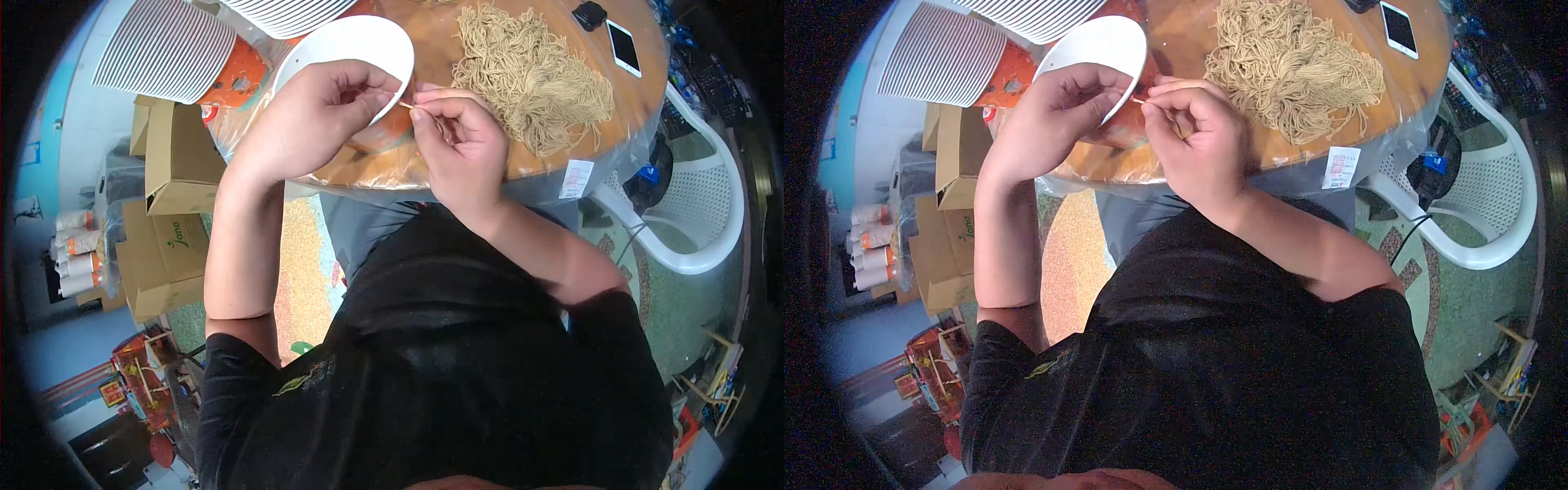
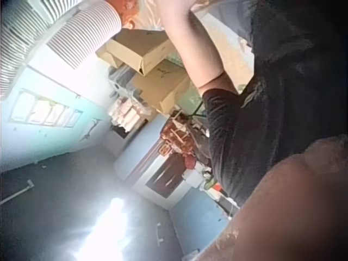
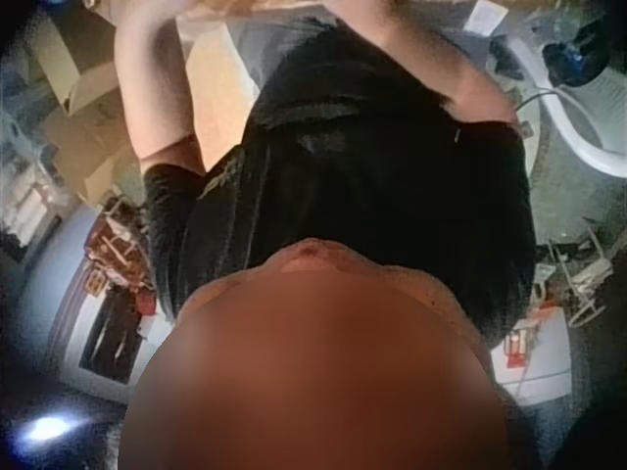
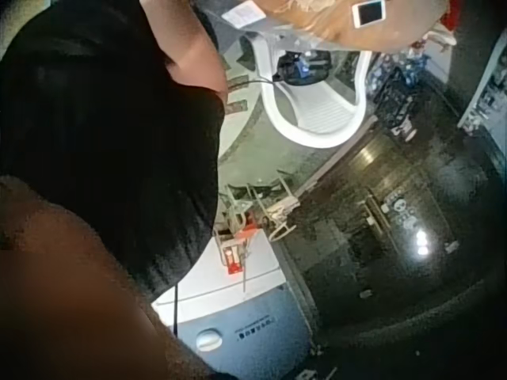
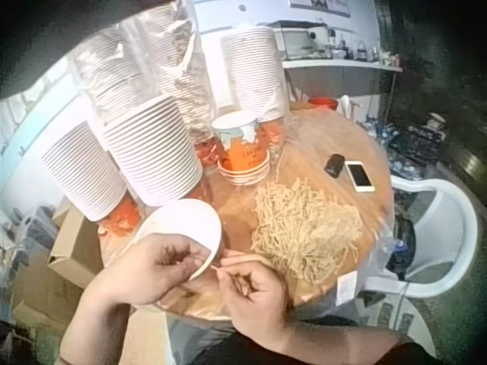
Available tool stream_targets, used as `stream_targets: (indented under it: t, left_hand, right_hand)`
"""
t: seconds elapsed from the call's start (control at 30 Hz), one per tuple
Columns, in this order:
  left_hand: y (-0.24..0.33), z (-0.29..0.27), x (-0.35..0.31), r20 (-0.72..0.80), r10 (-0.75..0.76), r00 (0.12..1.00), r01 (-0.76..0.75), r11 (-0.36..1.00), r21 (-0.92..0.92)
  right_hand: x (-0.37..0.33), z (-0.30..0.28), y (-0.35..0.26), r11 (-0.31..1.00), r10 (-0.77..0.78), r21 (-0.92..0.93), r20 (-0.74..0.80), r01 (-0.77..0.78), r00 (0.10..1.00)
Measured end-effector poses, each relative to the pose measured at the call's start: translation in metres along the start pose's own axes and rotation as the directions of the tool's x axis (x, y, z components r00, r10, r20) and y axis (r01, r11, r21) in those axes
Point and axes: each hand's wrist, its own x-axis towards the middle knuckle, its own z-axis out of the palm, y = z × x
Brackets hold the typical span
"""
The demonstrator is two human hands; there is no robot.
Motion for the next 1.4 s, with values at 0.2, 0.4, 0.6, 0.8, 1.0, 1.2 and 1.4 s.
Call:
stream_targets:
  t: [0.2, 0.4, 0.6, 0.8, 1.0, 1.2, 1.4]
  left_hand:
    - [0.000, -0.002, 0.001, 0.044, 0.021, 0.999, -0.025, 0.997, 0.075]
    - [-0.003, -0.006, 0.003, 0.068, 0.012, 0.998, -0.015, 0.999, 0.051]
    - [-0.005, -0.007, 0.010, 0.105, -0.003, 0.994, -0.002, 0.999, 0.046]
    - [0.008, -0.004, 0.006, 0.056, -0.062, 0.997, 0.042, 0.951, 0.307]
    - [0.006, -0.006, 0.001, -0.106, 0.131, 0.986, -0.048, 0.821, 0.568]
    - [0.044, 0.005, -0.009, -0.248, -0.082, 0.965, 0.201, 0.839, 0.505]
    - [0.029, 0.009, -0.008, -0.051, -0.121, 0.991, 0.128, 0.981, 0.147]
  right_hand:
    - [0.000, 0.004, 0.002, 1.000, -0.002, 0.005, -0.028, 0.002, 1.000]
    - [0.001, 0.006, 0.001, 0.998, -0.027, -0.060, -0.002, 0.027, 1.000]
    - [0.003, 0.009, -0.002, 0.997, -0.012, -0.076, -0.008, 0.011, 1.000]
    - [0.012, 0.000, -0.018, 0.955, 0.157, -0.272, 0.109, -0.122, 0.982]
    - [0.018, -0.002, -0.030, 0.932, 0.330, -0.210, 0.150, -0.296, 0.932]
    - [0.021, -0.004, -0.031, 0.939, 0.296, -0.235, 0.183, -0.250, 0.938]
    - [0.022, 0.000, -0.036, 0.928, 0.283, -0.303, 0.190, -0.218, 0.940]
